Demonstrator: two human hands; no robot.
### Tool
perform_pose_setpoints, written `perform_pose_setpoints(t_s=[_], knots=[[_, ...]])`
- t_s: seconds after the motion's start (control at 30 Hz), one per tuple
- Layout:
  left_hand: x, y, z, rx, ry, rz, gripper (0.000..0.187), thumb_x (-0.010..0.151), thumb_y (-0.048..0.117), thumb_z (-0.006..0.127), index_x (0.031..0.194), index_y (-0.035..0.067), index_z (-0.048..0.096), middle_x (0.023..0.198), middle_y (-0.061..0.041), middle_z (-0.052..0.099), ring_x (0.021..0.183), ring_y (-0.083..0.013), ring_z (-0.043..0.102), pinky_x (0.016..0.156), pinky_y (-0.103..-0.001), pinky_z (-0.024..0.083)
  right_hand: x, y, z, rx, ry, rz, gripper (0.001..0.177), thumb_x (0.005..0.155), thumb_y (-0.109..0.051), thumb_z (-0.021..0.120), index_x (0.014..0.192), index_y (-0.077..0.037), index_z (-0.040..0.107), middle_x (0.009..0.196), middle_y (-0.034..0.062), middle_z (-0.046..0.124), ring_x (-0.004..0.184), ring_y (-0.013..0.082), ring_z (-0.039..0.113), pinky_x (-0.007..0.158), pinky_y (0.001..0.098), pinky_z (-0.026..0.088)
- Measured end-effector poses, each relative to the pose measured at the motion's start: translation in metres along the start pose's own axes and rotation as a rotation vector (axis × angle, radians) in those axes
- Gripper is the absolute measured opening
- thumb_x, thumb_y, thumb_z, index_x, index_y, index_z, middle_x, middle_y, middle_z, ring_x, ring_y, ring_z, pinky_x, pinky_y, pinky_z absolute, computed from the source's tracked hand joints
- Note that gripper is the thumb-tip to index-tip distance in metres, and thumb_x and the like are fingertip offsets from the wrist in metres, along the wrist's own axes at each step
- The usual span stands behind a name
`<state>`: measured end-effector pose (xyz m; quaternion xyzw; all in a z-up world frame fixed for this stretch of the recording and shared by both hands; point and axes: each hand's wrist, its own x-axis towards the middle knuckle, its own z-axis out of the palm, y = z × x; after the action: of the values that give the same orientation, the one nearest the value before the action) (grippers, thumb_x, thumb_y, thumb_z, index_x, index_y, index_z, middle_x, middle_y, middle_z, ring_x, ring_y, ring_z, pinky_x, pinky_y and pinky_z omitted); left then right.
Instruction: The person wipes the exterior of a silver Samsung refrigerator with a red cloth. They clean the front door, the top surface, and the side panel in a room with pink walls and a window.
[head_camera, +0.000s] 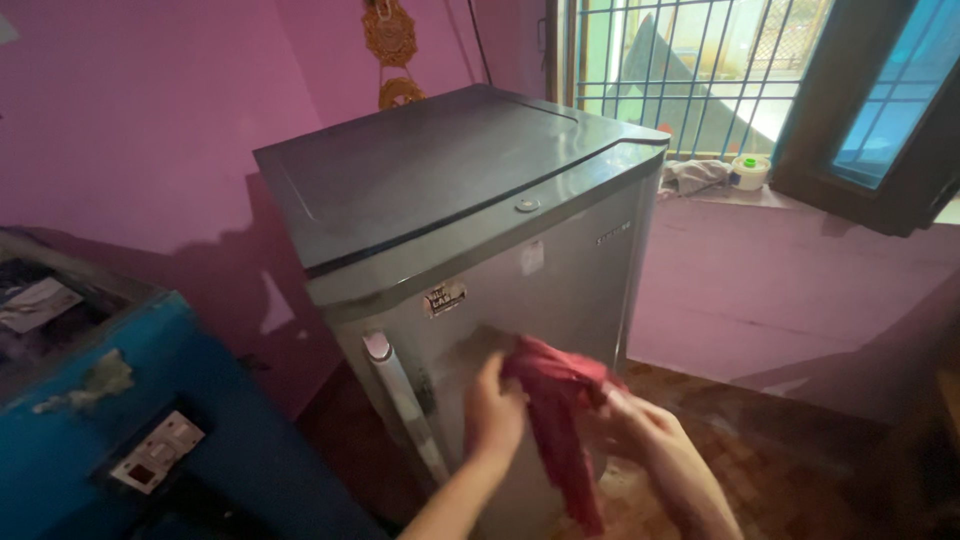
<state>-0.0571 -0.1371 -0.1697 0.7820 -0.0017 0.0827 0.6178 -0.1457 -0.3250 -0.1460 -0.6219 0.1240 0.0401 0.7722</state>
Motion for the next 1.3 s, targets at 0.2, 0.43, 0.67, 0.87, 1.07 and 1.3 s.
perform_pose_setpoints(t_s=[0.2,0.43,0.67,0.87,1.07,1.3], knots=[[-0.024,0.060,-0.017,0.192,-0.015,0.413,0.030,0.092,0.007,0.056,0.121,0.005,0.067,0.103,-0.025,0.075,0.101,-0.0414,0.072,0.084,-0.045,0.056,-0.007,0.030,0.016,-0.416,0.278,-0.870,0.053,0.080,-0.006,0.079,0.131,0.000,0.067,0.139,0.0144,0.062,0.124,0.0221,0.061,0.101,0.0349,0.048],[-0.028,0.103,-0.059,0.436,-0.206,0.692,0.041,0.087,0.006,0.056,0.128,0.010,0.060,0.098,-0.018,0.076,0.089,-0.0360,0.073,0.080,-0.047,0.056,0.023,0.029,0.075,-0.062,0.211,-0.938,0.039,0.085,0.005,0.067,0.124,0.001,0.068,0.129,0.0125,0.065,0.115,0.0174,0.067,0.097,0.0281,0.054],[0.078,0.136,-0.156,0.877,0.420,0.994,0.019,0.096,0.010,0.056,0.113,0.011,0.065,0.114,-0.008,0.073,0.104,-0.0296,0.067,0.093,-0.045,0.050,0.062,-0.012,0.114,0.144,0.430,-0.849,0.029,0.094,0.003,0.062,0.123,0.003,0.067,0.117,0.0050,0.072,0.109,0.0136,0.066,0.099,0.0259,0.050],[0.144,0.134,-0.144,1.072,0.292,0.972,0.032,0.092,0.030,0.059,0.112,0.008,0.071,0.118,-0.012,0.071,0.120,-0.0317,0.060,0.097,-0.051,0.043,0.100,-0.035,0.174,0.206,0.421,-0.894,0.012,0.097,-0.003,0.067,0.107,0.002,0.071,0.108,0.0108,0.074,0.100,0.0199,0.068,0.094,0.0339,0.055],[0.129,0.143,-0.151,0.885,0.047,1.035,0.037,0.090,0.036,0.068,0.108,0.004,0.072,0.115,-0.015,0.071,0.114,-0.0326,0.063,0.096,-0.046,0.047,0.091,0.004,0.207,-0.386,0.547,-1.243,0.036,0.077,-0.007,0.078,0.112,0.000,0.070,0.124,0.0251,0.058,0.117,0.0391,0.057,0.101,0.0445,0.045],[0.112,0.151,-0.146,0.982,0.090,1.063,0.022,0.094,0.020,0.066,0.078,0.007,0.070,0.084,-0.008,0.074,0.081,-0.0279,0.071,0.078,-0.041,0.056,0.125,-0.035,0.175,-0.019,0.702,-0.918,0.024,0.089,-0.003,0.070,0.113,-0.003,0.065,0.115,0.0172,0.066,0.102,0.0318,0.068,0.091,0.0380,0.055]])
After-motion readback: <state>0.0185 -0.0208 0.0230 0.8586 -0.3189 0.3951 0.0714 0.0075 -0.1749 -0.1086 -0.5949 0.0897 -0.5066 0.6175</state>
